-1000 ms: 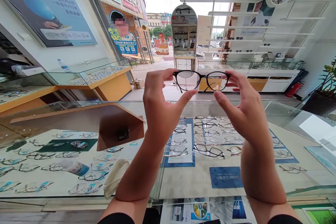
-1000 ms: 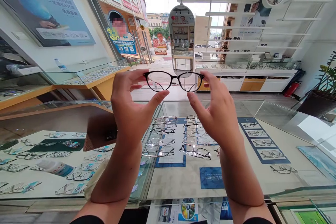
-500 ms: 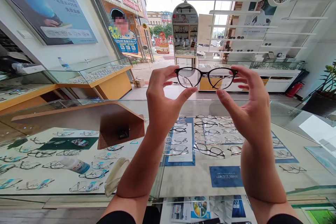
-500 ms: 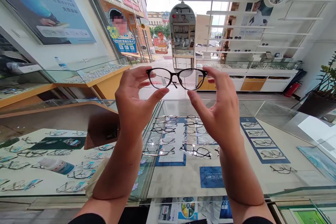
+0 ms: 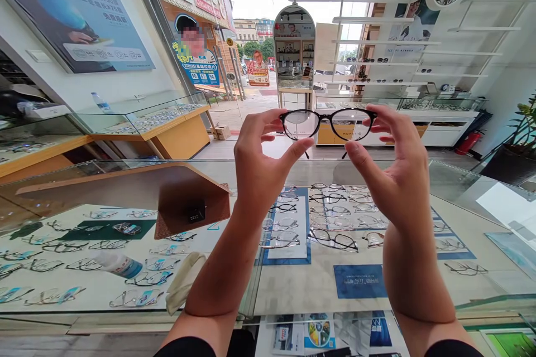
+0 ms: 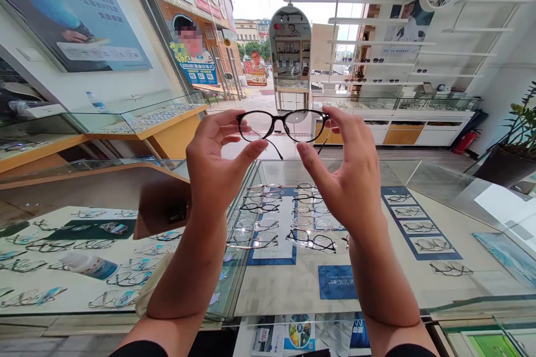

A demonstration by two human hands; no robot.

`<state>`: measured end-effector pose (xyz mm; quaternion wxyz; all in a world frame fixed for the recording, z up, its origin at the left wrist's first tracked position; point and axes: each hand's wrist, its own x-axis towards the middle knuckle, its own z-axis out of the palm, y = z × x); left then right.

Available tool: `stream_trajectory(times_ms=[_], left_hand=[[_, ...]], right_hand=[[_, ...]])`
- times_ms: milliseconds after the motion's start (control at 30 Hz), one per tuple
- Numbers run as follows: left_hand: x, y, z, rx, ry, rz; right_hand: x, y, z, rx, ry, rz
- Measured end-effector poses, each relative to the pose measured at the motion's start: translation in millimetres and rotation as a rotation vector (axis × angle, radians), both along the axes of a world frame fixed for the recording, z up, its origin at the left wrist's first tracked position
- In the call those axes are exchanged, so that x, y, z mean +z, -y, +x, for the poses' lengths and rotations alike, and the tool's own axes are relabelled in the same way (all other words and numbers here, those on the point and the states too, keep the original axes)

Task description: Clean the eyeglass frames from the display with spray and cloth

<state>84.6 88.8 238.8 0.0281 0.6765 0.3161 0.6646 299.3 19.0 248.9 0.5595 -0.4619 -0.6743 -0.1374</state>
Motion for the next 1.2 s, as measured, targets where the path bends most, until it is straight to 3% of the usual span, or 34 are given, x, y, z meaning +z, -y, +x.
stream_trajectory(times_ms=[333, 733, 1200], left_hand=[[3.0, 8.8, 2.2, 0.121, -0.018, 0.093], [-0.1, -0.3, 1.8, 0.014, 0.002, 0.007], [1.3, 7.5, 4.9, 0.147, -0.053, 0.145]], right_hand=[[-3.1, -4.2, 2.9, 0.007, 0.017, -0.032], [-1.2, -1.5, 1.6, 0.003, -0.004, -0.016], [-9.1, -6.2, 6.3, 0.014, 0.003, -0.046]])
